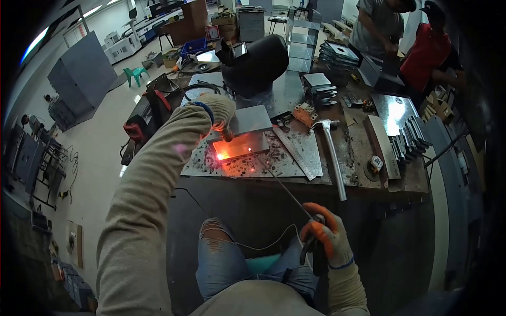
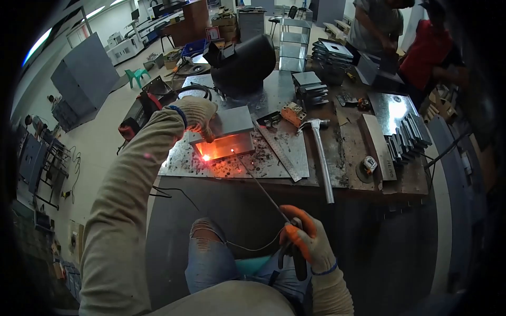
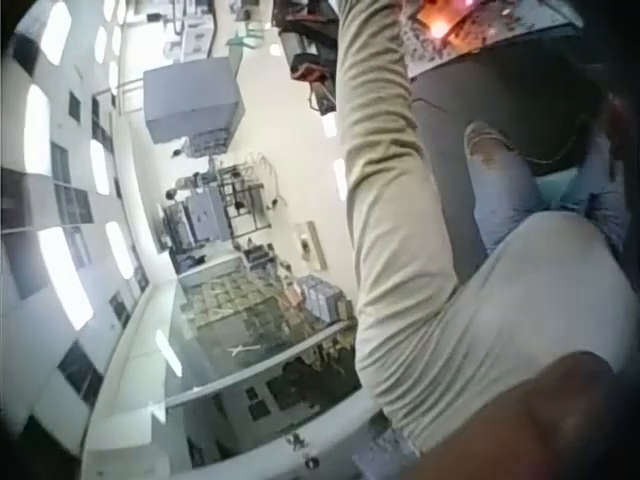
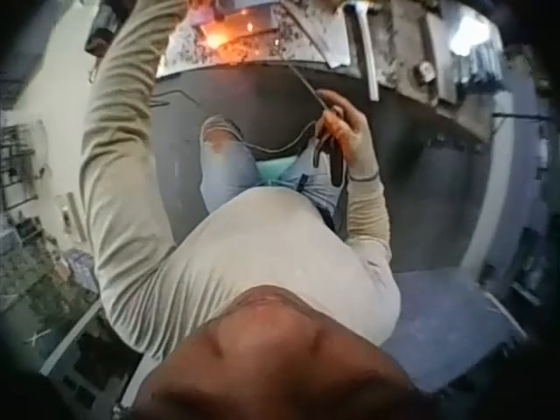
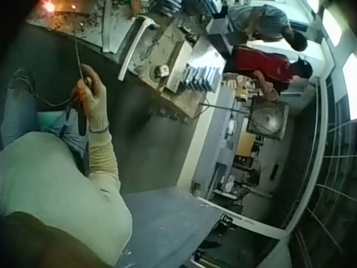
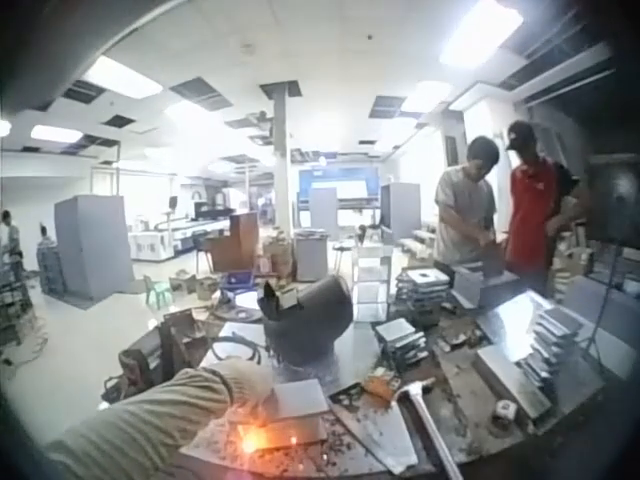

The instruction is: Align metal sheets to form a box and use a hammer and welding torch to secure the joints.

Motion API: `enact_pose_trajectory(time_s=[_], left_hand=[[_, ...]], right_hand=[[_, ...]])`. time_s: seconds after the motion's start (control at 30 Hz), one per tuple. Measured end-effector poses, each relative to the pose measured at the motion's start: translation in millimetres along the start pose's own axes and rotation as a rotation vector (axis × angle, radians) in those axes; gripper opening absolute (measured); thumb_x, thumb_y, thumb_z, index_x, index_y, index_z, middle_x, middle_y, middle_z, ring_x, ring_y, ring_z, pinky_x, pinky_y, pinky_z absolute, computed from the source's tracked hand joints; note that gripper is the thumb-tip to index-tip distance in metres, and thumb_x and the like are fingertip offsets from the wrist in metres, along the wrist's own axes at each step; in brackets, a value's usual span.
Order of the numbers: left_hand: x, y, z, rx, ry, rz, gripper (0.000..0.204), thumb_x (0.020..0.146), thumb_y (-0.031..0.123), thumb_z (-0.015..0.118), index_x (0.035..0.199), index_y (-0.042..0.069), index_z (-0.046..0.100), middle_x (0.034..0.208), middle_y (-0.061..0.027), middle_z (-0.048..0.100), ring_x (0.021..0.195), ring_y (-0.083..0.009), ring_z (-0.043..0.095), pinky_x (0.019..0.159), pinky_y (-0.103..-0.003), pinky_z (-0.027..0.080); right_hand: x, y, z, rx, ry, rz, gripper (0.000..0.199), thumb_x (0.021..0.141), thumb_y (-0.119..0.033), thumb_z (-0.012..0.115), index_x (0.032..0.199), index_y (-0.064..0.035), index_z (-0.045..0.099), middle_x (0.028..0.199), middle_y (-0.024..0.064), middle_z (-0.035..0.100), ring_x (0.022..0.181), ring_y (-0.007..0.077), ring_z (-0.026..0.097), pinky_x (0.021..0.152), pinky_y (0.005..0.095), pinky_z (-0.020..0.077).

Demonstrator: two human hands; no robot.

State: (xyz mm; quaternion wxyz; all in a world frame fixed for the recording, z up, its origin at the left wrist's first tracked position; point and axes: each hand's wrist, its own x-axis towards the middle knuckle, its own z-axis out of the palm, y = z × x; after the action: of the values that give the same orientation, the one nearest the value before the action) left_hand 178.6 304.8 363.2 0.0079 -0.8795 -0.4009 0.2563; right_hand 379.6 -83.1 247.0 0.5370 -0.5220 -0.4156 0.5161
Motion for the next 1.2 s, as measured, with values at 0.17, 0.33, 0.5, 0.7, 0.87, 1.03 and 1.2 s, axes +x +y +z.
enact_pose_trajectory(time_s=[0.17, 0.33, 0.5, 0.7, 0.87, 1.03, 1.2], left_hand=[[-2, 8, 0, 0.117, -0.002, -0.068, 0.061, 0.077, 0.043, 0.094, 0.121, 0.004, 0.079, 0.103, -0.0097, 0.081, 0.093, -0.0356, 0.075, 0.086, -0.048, 0.059], [-1, 15, 7, 0.141, -0.04, -0.005, 0.059, 0.079, 0.043, 0.092, 0.12, 0.003, 0.079, 0.105, -0.0101, 0.082, 0.094, -0.0361, 0.075, 0.086, -0.05, 0.059], [-9, 56, 32, 0.103, 0.208, -0.199, 0.039, 0.089, 0.036, 0.078, 0.119, 0.01, 0.081, 0.104, -0.0122, 0.081, 0.099, -0.0372, 0.075, 0.09, -0.052, 0.058], [26, 12, 41, -0.277, 0.479, -0.435, 0.027, 0.094, 0.029, 0.067, 0.112, 0.015, 0.083, 0.104, -0.0137, 0.081, 0.1, -0.0387, 0.075, 0.093, -0.054, 0.056], [34, 13, 50, 0.204, 0.371, 0.013, 0.026, 0.095, 0.028, 0.066, 0.112, 0.017, 0.083, 0.111, -0.0134, 0.08, 0.11, -0.0376, 0.072, 0.1, -0.054, 0.053], [28, 39, 63, 0.383, 0.412, 0.378, 0.028, 0.097, 0.027, 0.063, 0.116, 0.019, 0.082, 0.12, -0.012, 0.077, 0.119, -0.0342, 0.067, 0.108, -0.05, 0.048], [32, 35, 81, 0.392, 0.409, 0.404, 0.027, 0.096, 0.023, 0.067, 0.12, 0.017, 0.079, 0.129, -0.0105, 0.074, 0.123, -0.0314, 0.063, 0.114, -0.048, 0.043]], right_hand=[[-27, 30, 1, 0.081, 0.05, -0.062, 0.055, 0.1, -0.024, 0.066, 0.149, -0.0001, 0.06, 0.078, 0.0108, 0.071, 0.062, 0.0162, 0.062, 0.059, 0.0252, 0.0472], [-55, 35, -2, 0.082, 0.115, -0.099, 0.054, 0.1, -0.022, 0.066, 0.149, 0.0005, 0.059, 0.078, 0.0114, 0.071, 0.063, 0.0169, 0.063, 0.06, 0.0259, 0.049], [-82, 37, -20, 0.144, 0.203, -0.142, 0.054, 0.098, -0.013, 0.068, 0.15, -0.0001, 0.059, 0.081, 0.0106, 0.07, 0.07, 0.0189, 0.065, 0.066, 0.0282, 0.0516], [-107, 40, -31, 0.148, 0.27, -0.26, 0.053, 0.1, -0.013, 0.068, 0.15, 0.0005, 0.058, 0.082, 0.0116, 0.071, 0.07, 0.0197, 0.066, 0.067, 0.0283, 0.0525], [-126, 37, -35, 0.191, 0.385, -0.265, 0.052, 0.102, -0.015, 0.067, 0.151, 0.0018, 0.057, 0.081, 0.0122, 0.071, 0.07, 0.0192, 0.067, 0.067, 0.0267, 0.0526], [-125, 22, -35, 0.176, 0.383, -0.269, 0.051, 0.105, -0.015, 0.065, 0.151, 0.0031, 0.056, 0.081, 0.0121, 0.071, 0.07, 0.019, 0.068, 0.067, 0.0261, 0.0529], [-91, -19, -9, 0.094, 0.268, -0.244, 0.05, 0.105, -0.012, 0.065, 0.152, 0.0032, 0.056, 0.079, 0.0116, 0.071, 0.07, 0.0188, 0.068, 0.066, 0.0261, 0.0523]])
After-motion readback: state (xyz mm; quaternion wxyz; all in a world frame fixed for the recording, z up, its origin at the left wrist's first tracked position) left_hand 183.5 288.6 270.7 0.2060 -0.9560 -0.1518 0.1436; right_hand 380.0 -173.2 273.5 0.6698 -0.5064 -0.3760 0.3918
